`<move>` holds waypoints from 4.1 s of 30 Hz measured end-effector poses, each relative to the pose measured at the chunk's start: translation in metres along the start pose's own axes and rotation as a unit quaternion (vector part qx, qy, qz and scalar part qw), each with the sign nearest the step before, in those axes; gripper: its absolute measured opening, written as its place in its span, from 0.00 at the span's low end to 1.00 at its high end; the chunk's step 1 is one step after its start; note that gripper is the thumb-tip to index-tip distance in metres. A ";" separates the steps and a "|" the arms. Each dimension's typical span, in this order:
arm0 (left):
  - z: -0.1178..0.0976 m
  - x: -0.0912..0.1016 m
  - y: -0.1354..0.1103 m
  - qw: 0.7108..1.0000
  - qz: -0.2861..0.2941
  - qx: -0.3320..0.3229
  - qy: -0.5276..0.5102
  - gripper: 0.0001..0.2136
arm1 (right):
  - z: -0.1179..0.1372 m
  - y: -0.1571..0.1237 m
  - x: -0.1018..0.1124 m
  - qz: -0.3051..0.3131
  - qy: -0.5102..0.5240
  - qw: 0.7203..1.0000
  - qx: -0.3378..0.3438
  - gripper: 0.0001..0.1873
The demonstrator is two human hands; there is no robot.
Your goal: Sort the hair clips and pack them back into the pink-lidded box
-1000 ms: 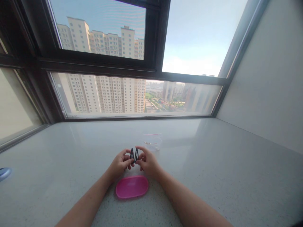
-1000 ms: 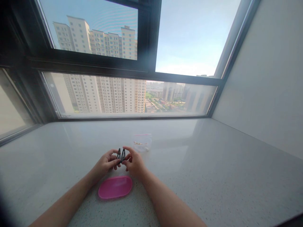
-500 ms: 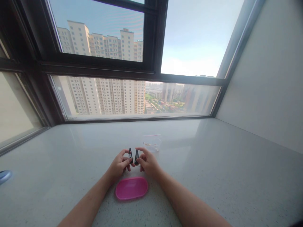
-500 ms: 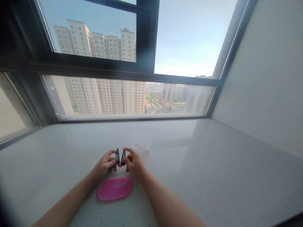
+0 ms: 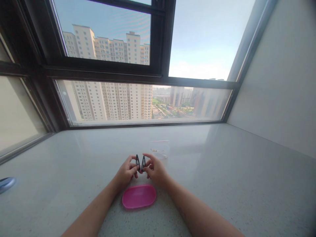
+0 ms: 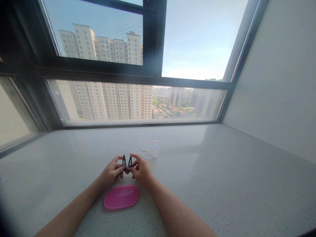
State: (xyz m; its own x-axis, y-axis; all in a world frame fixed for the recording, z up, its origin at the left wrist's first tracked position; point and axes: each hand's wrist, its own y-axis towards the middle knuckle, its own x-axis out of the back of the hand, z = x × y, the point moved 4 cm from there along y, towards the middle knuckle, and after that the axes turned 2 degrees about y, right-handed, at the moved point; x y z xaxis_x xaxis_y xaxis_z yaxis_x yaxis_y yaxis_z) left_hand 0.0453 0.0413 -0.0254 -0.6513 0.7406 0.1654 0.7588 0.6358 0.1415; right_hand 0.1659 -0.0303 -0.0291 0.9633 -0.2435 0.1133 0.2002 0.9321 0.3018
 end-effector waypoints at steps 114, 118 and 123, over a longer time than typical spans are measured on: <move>0.000 0.000 -0.001 1.000 -0.026 0.004 0.010 0.17 | 0.003 -0.003 -0.002 0.011 0.027 0.999 -0.026 0.28; 0.000 0.000 -0.001 1.000 -0.022 0.003 0.007 0.17 | 0.005 -0.003 0.000 0.010 0.022 0.999 -0.029 0.28; 0.002 0.003 0.000 1.000 -0.027 0.006 -0.012 0.19 | 0.004 -0.003 -0.001 0.018 0.029 0.999 -0.023 0.25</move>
State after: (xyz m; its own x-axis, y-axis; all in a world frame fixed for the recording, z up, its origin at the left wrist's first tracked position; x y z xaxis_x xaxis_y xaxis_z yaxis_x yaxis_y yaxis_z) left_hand 0.0435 0.0434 -0.0270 -0.6917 0.7096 0.1340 0.7221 0.6780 0.1372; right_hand 0.1636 -0.0342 -0.0269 0.9784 -0.1951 0.0680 0.1721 0.9517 0.2543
